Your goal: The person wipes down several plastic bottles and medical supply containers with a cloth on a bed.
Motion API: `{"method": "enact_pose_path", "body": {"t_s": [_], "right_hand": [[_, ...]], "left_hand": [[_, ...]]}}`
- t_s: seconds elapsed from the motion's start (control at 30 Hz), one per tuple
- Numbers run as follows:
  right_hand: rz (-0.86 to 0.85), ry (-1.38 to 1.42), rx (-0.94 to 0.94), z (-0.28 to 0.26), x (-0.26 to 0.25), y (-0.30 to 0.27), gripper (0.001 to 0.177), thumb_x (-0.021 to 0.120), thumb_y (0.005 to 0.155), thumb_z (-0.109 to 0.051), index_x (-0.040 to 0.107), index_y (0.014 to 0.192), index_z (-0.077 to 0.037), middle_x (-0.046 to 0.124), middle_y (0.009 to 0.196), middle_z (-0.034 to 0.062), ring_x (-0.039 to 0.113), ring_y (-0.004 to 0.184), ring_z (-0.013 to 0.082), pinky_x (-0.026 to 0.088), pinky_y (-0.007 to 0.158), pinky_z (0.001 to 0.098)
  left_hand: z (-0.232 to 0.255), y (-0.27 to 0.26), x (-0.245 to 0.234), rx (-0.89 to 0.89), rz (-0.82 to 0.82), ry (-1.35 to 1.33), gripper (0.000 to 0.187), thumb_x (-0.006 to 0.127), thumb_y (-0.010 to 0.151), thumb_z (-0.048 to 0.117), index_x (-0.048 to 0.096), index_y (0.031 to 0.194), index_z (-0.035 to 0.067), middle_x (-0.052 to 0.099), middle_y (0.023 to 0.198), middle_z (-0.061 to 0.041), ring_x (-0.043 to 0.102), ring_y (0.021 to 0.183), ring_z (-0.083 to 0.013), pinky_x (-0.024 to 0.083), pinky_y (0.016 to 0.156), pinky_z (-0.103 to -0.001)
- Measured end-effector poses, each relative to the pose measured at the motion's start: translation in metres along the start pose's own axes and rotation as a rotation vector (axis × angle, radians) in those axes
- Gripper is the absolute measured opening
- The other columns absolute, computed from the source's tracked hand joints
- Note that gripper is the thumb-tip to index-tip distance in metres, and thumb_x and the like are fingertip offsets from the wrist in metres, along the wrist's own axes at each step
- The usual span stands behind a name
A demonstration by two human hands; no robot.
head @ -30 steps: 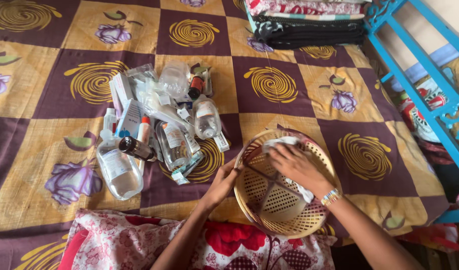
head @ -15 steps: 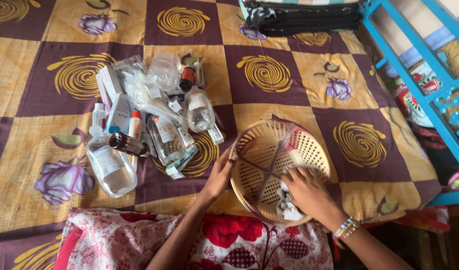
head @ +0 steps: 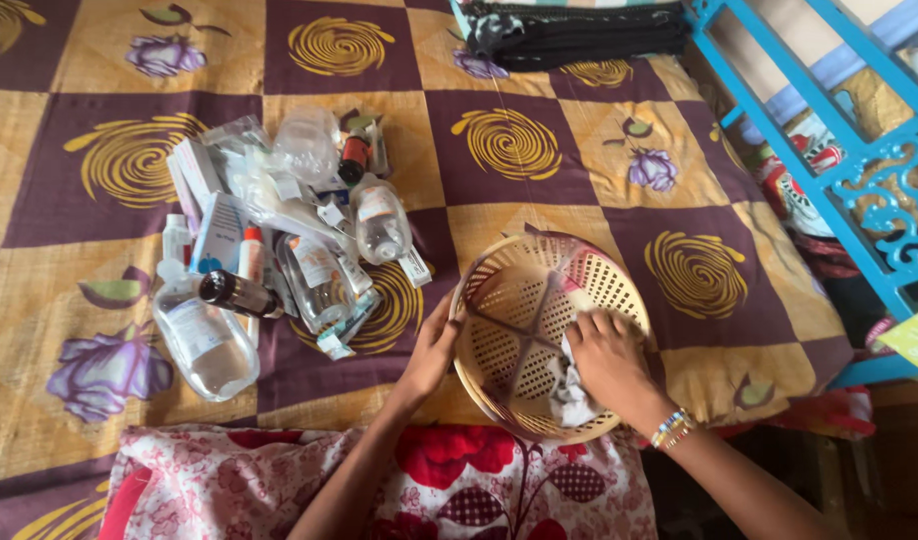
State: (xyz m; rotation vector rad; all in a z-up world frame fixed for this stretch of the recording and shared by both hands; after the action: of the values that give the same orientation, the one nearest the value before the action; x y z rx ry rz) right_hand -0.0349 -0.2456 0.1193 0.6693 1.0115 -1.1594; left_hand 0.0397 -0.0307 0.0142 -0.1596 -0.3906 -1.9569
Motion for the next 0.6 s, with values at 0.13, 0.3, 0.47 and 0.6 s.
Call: {"method": "enact_pose_path", "body": {"t_s": [0.13, 0.3, 0.47, 0.6], "right_hand": [[-0.306, 0.300, 0.091, -0.025, -0.009, -0.027, 0.046, 0.074, 0.084, -0.015, 0.059, 0.127, -0.003, 0.055, 0.130, 0.0186, 0.050, 0.124, 0.0320, 0.039, 0.108, 0.0486], [-0.219, 0.954, 0.172, -0.088, -0.009, -0.022, 0.070, 0.073, 0.082, -0.007, 0.039, 0.144, -0.004, 0.053, 0.131, 0.0189, 0.058, 0.118, 0.0300, 0.060, 0.096, 0.0391], [0.606, 0.991, 0.234, -0.103, -0.032, 0.037, 0.075, 0.078, 0.068, 0.000, 0.039, 0.132, 0.008, 0.055, 0.118, 0.0324, 0.055, 0.113, 0.0457, 0.046, 0.092, 0.0540], [0.720, 1.077, 0.599, -0.056, -0.022, 0.081, 0.046, 0.068, 0.084, 0.000, 0.047, 0.125, 0.002, 0.054, 0.122, 0.0234, 0.061, 0.111, 0.0346, 0.054, 0.093, 0.0417]], "left_hand": [[0.000, -0.003, 0.004, -0.011, -0.002, -0.041, 0.059, 0.048, 0.107, 0.034, 0.039, 0.156, 0.002, 0.051, 0.154, -0.016, 0.042, 0.146, -0.0236, 0.031, 0.120, -0.036], [-0.001, -0.003, 0.002, -0.020, -0.019, 0.002, 0.059, 0.046, 0.107, 0.033, 0.036, 0.157, 0.003, 0.048, 0.157, -0.014, 0.038, 0.147, -0.0216, 0.029, 0.121, -0.034], [0.006, -0.013, 0.004, -0.047, -0.093, -0.140, 0.057, 0.049, 0.104, 0.028, 0.042, 0.153, 0.001, 0.055, 0.144, -0.013, 0.047, 0.135, -0.0197, 0.036, 0.114, -0.032], [0.012, -0.008, 0.003, -0.038, -0.072, -0.160, 0.060, 0.052, 0.101, 0.027, 0.042, 0.154, 0.001, 0.056, 0.136, -0.010, 0.050, 0.122, -0.0194, 0.041, 0.104, -0.033]]}}
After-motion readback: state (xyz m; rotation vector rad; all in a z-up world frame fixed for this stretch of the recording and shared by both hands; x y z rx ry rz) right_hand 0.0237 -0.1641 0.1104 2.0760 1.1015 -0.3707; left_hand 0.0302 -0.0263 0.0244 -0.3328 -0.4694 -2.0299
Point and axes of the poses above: each hand's wrist, its own y-axis towards the middle knuckle, its own x-axis out of the palm, z = x × y, the point moved 5 cm from there along y, towards the middle knuckle
